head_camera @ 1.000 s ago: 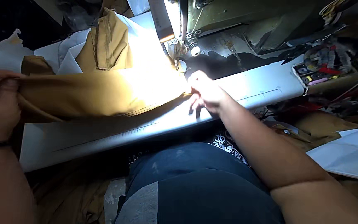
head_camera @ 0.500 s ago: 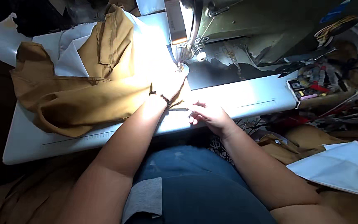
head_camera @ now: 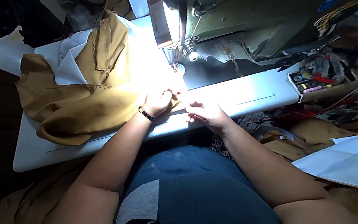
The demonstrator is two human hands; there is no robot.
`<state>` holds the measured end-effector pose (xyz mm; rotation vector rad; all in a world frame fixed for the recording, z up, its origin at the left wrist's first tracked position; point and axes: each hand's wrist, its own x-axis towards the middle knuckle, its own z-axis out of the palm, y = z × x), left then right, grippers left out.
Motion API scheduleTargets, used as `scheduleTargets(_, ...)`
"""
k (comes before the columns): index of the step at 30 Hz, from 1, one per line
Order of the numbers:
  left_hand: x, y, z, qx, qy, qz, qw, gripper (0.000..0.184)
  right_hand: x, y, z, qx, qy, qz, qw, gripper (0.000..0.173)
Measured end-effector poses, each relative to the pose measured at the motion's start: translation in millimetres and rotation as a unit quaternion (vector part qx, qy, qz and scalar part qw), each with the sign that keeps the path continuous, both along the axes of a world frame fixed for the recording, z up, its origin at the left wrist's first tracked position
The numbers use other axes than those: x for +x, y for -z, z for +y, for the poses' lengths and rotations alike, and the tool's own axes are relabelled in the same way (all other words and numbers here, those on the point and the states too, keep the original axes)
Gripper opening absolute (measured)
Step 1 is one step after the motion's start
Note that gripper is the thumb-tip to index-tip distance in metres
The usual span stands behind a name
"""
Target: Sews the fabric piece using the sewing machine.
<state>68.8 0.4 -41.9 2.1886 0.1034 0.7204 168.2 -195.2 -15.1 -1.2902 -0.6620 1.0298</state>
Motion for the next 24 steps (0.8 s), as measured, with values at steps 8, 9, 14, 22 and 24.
scheduleTargets(8, 10.7, -11.9, -11.6, 0.232, -0.029, 0.133, 0.963, 0.031, 4.3, 12.7, 6.7, -0.01, 0.046, -0.474, 0.879, 0.033)
scheduleTargets(9, 8.7, -10.7, -12.7, 0.239, -0.024, 0.143, 0.96, 0.032, 8.5, 16.5, 8.7, 0.007, 0.05, -0.564, 0.825, 0.029)
scheduleTargets(14, -3.9, -13.1, -15.8, 0.249, 0.012, 0.083, 0.965, 0.034, 35.9, 35.1, 16.7, 0.122, 0.033, -0.668, 0.733, 0.02)
scheduleTargets(22, 32.4, -28.7, -11.8, 0.408, 0.006, 0.114, 0.906, 0.025, 38.3, 37.7, 15.3, 0.188, 0.06, -0.624, 0.756, 0.021)
scheduleTargets(24, 40.6, -34.1, -13.9, 0.44, 0.006, 0.114, 0.891, 0.021, 38.1, 37.7, 14.6, 0.183, 0.06, -0.626, 0.755, 0.021)
